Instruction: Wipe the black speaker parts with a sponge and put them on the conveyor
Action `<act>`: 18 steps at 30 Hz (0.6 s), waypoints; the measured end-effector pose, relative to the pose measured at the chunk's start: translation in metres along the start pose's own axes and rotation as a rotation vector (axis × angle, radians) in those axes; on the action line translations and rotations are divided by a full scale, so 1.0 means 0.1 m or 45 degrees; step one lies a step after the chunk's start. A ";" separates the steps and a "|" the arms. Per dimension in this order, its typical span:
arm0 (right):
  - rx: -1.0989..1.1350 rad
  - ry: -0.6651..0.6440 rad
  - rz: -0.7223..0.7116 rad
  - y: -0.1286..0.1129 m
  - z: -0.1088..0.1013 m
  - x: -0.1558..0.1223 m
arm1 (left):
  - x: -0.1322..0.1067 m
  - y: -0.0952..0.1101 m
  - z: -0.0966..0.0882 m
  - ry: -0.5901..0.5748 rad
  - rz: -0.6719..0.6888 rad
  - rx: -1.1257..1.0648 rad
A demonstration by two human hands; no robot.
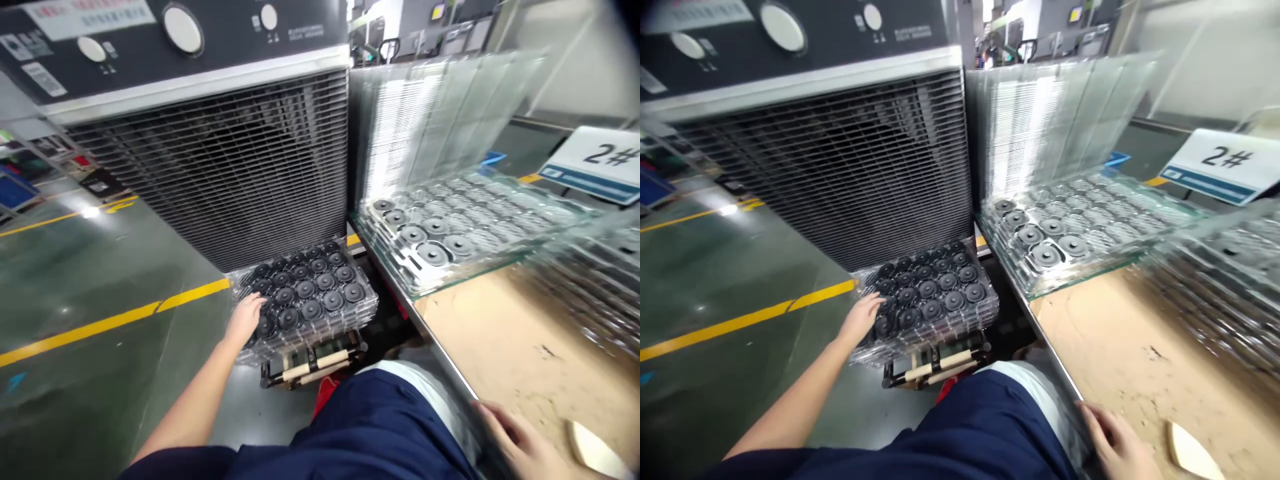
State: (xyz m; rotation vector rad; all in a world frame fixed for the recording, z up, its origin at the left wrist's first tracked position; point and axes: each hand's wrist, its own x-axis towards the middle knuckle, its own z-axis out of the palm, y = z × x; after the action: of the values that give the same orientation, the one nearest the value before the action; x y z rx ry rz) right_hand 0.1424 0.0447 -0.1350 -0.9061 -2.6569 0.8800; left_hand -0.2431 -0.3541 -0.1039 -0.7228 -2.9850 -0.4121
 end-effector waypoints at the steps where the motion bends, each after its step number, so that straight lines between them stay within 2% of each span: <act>1: 0.036 -0.043 -0.020 -0.04 -0.02 0.01 | 0.03 0.12 0.05 -0.015 0.063 -0.019; 3: 0.094 -0.117 -0.060 -0.09 -0.04 0.03 | 0.08 0.39 0.16 -0.055 0.200 -0.061; 7: 0.106 -0.136 -0.043 -0.14 -0.07 0.06 | 0.14 0.96 0.34 -0.139 0.499 -0.147; 10: 0.099 -0.159 -0.009 -0.23 -0.11 0.07 | 0.14 1.43 0.42 -0.148 0.708 -0.207; 14: 0.052 -0.174 0.090 -0.43 -0.17 0.09 | 0.15 2.14 0.52 -0.161 1.050 -0.336; 18: -0.021 -0.195 0.191 -0.55 -0.31 0.15 | 0.31 2.94 0.73 -0.201 1.510 -0.535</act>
State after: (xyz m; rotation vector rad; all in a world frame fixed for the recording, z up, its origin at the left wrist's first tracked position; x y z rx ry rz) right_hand 0.1147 0.0342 -0.0775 -1.0955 -2.7564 1.0004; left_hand -0.1354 -0.0691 -0.0991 -2.3492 -1.9879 -0.8531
